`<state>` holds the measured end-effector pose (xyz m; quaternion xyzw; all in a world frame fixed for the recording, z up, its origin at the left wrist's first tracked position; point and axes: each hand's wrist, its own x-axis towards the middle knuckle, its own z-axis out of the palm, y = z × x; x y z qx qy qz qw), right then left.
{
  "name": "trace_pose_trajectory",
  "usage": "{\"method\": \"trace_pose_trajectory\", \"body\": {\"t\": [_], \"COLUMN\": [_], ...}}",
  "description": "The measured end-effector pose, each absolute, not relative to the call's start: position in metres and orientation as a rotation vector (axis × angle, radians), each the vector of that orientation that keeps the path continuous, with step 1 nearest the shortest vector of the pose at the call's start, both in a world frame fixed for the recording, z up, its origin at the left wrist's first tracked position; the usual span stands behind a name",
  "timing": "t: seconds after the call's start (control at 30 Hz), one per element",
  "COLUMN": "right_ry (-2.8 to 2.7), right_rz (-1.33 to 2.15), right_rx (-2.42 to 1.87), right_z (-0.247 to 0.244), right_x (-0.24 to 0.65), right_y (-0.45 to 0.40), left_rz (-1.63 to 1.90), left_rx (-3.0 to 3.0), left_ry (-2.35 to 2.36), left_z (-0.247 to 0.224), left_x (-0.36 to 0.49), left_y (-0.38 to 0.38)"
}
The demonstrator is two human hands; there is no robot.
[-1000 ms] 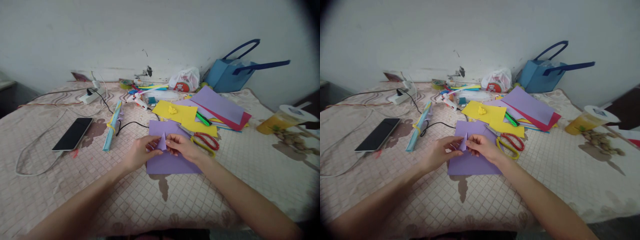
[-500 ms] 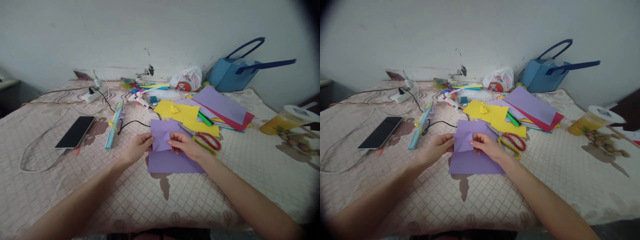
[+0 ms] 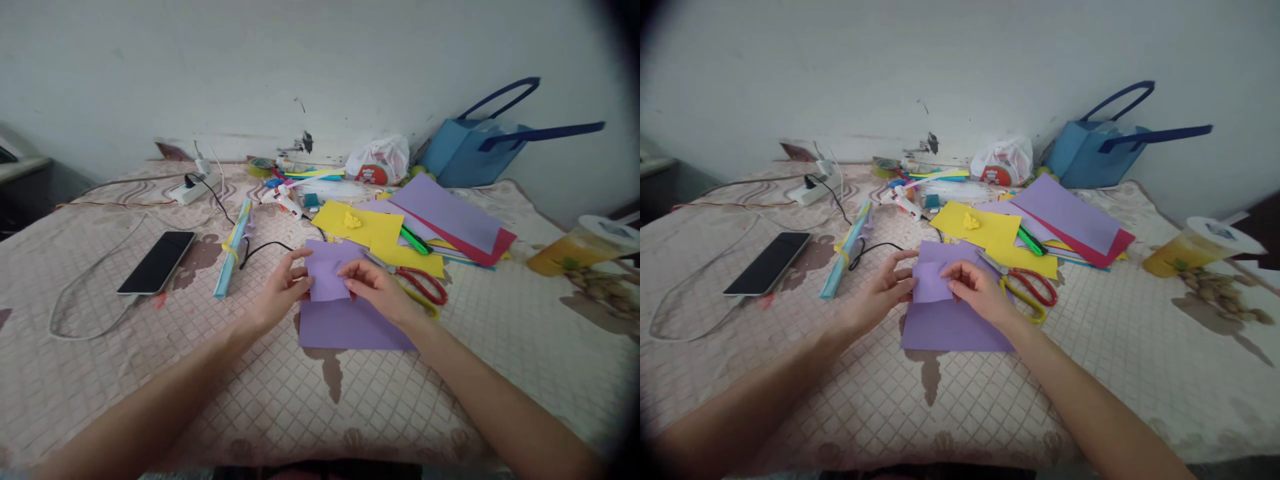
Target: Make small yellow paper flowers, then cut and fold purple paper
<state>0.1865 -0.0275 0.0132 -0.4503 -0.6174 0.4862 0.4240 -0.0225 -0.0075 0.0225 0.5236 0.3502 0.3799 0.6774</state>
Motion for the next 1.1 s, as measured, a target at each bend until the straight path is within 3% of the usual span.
{"method": "trace_pose_trajectory", "body": {"t": [0.27, 1.1], "right_ry": [-1.628, -1.545], "right_rz": [1.029, 0.739], "right_rx": [-1.223, -0.977], "right_z": [0.008, 0.004], "right_x": [0.196, 0.166], "right_y": [-0.026, -0.046], "left_rz": [0.806, 1.238], "left_rx": [1.645, 1.670], "left_ry": [0.776, 0.626], "left_z": [0.013, -0.003], "left_x": [-0.035, -0.026], "left_y": [-0.005, -0.019]}}
